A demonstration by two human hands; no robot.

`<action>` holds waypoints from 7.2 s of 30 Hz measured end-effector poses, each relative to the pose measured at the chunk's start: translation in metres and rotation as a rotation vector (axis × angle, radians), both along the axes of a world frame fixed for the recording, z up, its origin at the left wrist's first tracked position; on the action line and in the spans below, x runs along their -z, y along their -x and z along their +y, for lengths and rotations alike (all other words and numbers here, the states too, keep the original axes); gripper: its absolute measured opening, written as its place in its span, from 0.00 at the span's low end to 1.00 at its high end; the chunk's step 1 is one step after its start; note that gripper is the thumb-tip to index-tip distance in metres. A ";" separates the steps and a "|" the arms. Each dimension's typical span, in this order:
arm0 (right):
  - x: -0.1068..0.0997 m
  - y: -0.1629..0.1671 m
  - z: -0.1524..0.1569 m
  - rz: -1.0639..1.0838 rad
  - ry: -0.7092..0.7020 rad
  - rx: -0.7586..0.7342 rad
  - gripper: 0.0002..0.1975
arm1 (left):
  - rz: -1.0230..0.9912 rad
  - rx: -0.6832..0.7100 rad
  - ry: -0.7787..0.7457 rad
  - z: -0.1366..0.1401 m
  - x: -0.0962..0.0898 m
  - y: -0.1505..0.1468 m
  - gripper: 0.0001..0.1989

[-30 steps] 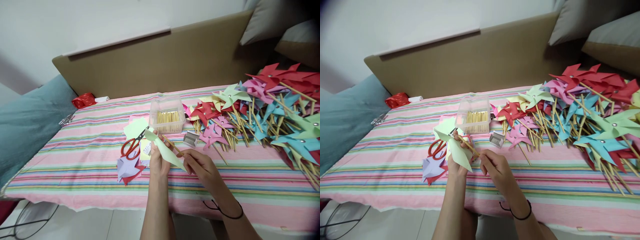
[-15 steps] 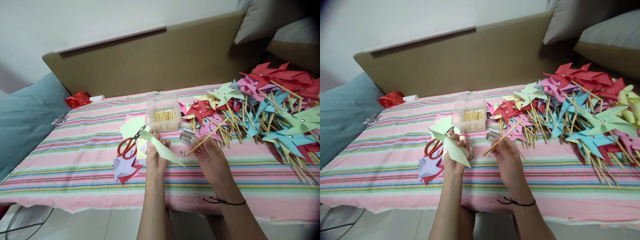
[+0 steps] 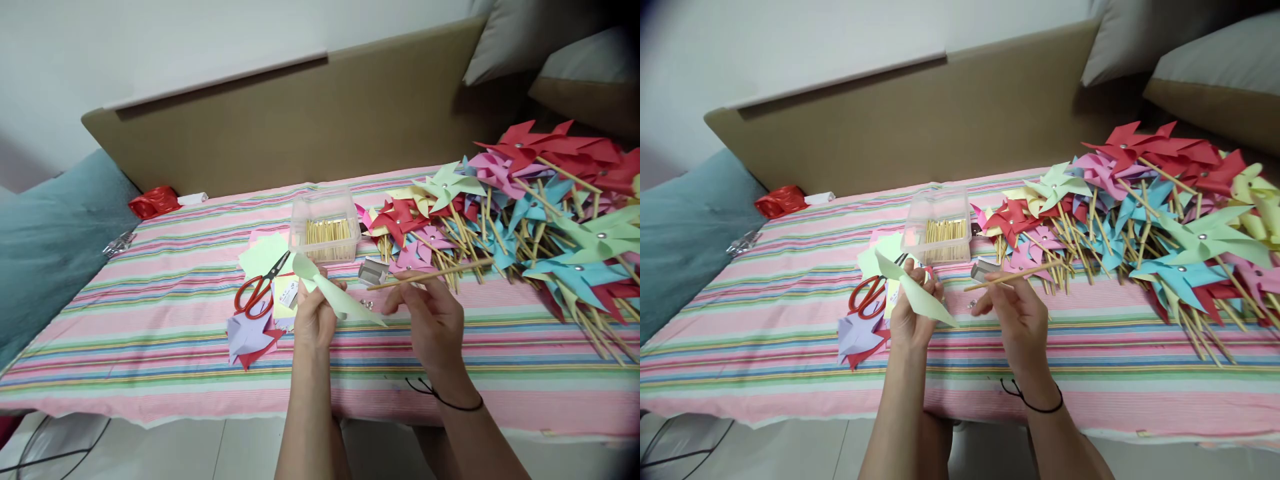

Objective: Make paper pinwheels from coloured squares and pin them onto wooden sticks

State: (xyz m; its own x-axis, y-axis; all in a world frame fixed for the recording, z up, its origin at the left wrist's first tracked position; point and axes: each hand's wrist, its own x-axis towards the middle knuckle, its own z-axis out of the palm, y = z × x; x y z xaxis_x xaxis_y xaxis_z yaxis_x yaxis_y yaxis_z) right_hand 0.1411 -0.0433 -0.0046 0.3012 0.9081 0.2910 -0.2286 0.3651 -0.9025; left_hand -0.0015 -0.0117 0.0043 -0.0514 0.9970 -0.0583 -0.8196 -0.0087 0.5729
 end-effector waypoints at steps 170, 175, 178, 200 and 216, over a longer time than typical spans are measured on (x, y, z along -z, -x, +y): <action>-0.007 -0.009 0.002 -0.470 0.102 -0.284 0.10 | 0.251 -0.266 -0.022 0.001 0.003 -0.005 0.39; 0.008 -0.014 0.005 -0.631 0.252 -0.425 0.07 | 0.475 -0.422 0.093 0.005 0.000 -0.004 0.37; 0.015 -0.013 0.005 -0.579 0.359 -0.523 0.08 | 0.542 -0.371 0.133 0.003 -0.001 -0.005 0.35; 0.025 -0.015 0.010 -0.393 0.434 -0.564 0.14 | 0.533 -0.014 0.212 0.002 0.002 -0.005 0.27; 0.025 -0.023 0.012 -0.435 0.472 -0.371 0.14 | 0.636 -0.011 0.199 0.004 0.009 -0.001 0.20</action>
